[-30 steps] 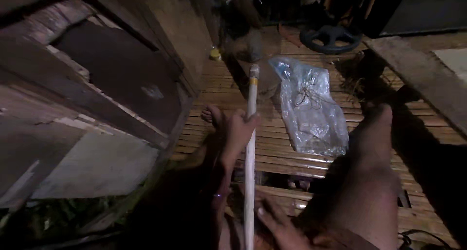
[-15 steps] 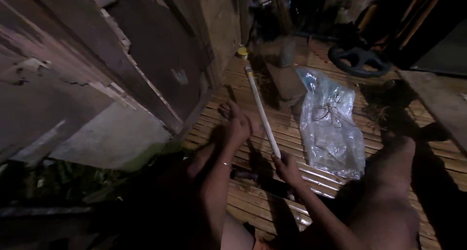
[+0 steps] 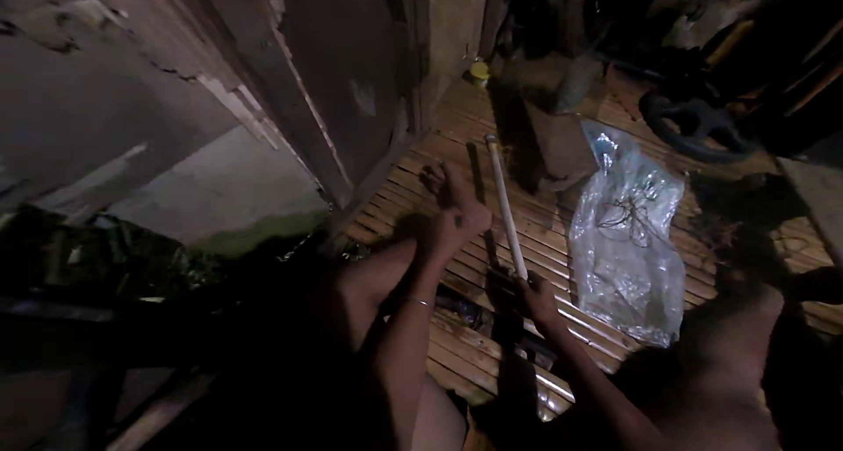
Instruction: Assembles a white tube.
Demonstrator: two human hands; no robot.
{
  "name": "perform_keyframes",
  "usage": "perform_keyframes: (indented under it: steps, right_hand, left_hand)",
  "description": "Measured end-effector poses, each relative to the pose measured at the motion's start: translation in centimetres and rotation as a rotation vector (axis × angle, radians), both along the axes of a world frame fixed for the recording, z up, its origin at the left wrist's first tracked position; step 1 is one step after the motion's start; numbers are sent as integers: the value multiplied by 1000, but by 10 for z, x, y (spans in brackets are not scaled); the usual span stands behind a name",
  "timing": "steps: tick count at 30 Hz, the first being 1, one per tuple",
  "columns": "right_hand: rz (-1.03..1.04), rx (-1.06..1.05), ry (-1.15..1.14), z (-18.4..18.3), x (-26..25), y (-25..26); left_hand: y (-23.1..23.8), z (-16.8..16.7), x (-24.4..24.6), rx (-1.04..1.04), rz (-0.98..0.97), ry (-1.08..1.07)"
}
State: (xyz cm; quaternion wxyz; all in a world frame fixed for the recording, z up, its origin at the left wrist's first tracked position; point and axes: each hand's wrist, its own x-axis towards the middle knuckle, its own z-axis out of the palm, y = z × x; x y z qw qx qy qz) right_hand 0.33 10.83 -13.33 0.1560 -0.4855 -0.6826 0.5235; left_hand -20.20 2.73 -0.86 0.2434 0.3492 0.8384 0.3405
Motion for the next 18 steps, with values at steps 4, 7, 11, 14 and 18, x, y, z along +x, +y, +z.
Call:
perform_keyframes:
  steps: [4,7,11,14,18]
  right_hand:
    - [14,-18,85,7,14,-9]
    - [50,34,166,8,33,-20]
    - [23,54,170,3,43,-26]
    - [7,48,97,3,37,-20]
    - [9,97,31,2,33,-8]
  left_hand:
    - [1,10,6,134,102,-108]
    - [1,7,-6,172,106,-134]
    - [1,-1,-9,152,78,-89]
    - [2,-6,-6,122,84,-82]
    - [-2,-3,-4,109,96,-134]
